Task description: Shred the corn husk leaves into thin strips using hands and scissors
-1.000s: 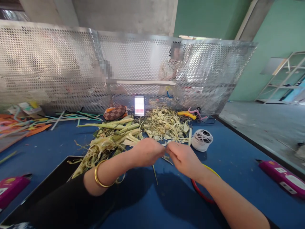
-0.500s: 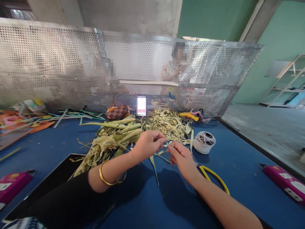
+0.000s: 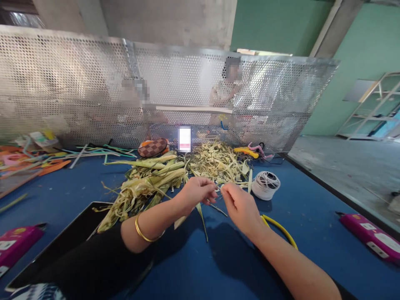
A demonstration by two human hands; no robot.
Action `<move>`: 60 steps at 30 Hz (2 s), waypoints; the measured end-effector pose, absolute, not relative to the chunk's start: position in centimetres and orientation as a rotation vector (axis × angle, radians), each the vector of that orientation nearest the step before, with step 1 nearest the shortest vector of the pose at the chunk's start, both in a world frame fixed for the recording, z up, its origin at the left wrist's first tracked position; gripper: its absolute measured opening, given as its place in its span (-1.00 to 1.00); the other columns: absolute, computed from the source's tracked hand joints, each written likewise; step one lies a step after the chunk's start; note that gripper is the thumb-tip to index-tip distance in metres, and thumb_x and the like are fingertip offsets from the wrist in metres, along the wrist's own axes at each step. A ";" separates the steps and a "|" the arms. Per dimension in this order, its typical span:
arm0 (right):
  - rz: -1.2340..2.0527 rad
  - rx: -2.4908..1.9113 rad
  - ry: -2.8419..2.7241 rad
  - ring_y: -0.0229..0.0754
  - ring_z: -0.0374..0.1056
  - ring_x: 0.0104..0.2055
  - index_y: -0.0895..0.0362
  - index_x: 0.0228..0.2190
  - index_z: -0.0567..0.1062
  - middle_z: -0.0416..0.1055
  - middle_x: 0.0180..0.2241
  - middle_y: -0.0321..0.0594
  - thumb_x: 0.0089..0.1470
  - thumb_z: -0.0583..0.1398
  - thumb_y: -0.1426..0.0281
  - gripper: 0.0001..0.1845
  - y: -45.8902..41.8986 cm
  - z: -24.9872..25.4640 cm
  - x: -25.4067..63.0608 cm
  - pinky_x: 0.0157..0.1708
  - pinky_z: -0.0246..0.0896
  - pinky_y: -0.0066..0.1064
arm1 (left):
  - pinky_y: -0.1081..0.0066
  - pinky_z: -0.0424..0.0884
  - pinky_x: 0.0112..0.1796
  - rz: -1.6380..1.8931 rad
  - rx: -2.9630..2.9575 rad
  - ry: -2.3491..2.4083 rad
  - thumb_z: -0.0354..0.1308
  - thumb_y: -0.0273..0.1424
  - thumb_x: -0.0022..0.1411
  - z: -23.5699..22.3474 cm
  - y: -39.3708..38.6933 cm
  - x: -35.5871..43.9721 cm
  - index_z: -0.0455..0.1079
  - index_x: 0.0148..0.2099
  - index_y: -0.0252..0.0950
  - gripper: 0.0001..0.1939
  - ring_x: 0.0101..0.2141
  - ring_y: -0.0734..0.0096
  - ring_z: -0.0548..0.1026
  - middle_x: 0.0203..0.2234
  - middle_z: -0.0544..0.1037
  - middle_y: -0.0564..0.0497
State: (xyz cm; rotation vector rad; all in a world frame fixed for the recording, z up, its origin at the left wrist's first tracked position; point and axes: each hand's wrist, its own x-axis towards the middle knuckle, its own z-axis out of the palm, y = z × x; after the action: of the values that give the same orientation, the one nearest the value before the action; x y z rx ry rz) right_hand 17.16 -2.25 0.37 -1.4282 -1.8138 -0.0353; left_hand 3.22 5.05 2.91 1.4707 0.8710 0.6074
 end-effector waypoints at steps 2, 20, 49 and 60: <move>0.050 -1.434 -1.719 -0.24 0.19 -0.51 0.11 -0.31 0.31 0.25 -0.53 -0.31 0.18 0.00 0.38 -0.89 -2.2 0.4 17.3 -0.46 0.05 -0.42 | 0.53 0.35 -0.48 0.556 1.261 0.837 0.08 -0.43 0.18 3.1 5.0 3.2 0.31 -0.42 -0.34 -0.87 -0.52 0.54 0.48 -0.50 0.52 0.03; 0.604 -1.442 -1.377 -0.28 0.13 -0.58 0.11 -0.56 0.52 0.27 -0.64 -0.35 -0.07 0.19 0.26 -0.79 -1.0 -0.7 16.6 -0.56 0.04 -0.45 | 0.43 0.47 -0.33 0.505 0.829 0.809 0.10 -0.51 0.21 3.2 4.3 3.5 0.32 -0.38 -0.30 -0.91 -0.48 0.56 0.43 -0.49 0.45 0.10; 1.054 -1.252 -1.242 -0.35 0.03 -0.70 0.11 -0.55 0.39 0.06 -0.75 -0.50 -0.07 0.13 0.32 -0.86 -1.2 0.4 17.3 -0.64 0.08 -0.46 | 0.58 0.32 -0.61 0.691 1.330 0.979 0.14 -0.52 0.10 1.1 2.9 4.4 0.38 -0.44 -0.36 -0.93 -0.69 0.64 0.35 -0.65 0.42 0.16; 0.359 -1.556 -1.782 -0.14 0.44 -0.24 0.10 -0.32 0.55 0.55 -0.28 -0.18 0.06 0.13 0.45 -0.81 0.0 -0.5 19.1 -0.24 0.24 -0.36 | 0.57 0.34 -0.57 0.724 1.097 1.018 0.17 -0.43 0.14 0.2 2.4 4.1 0.38 -0.35 -0.37 -0.91 -0.61 0.59 0.42 -0.57 0.46 0.06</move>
State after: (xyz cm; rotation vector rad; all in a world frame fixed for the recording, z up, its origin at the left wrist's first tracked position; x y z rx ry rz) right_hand 19.08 -0.04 -0.45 -1.5557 -1.7820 0.3590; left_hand 4.13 2.37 0.18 1.0972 1.0183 0.7240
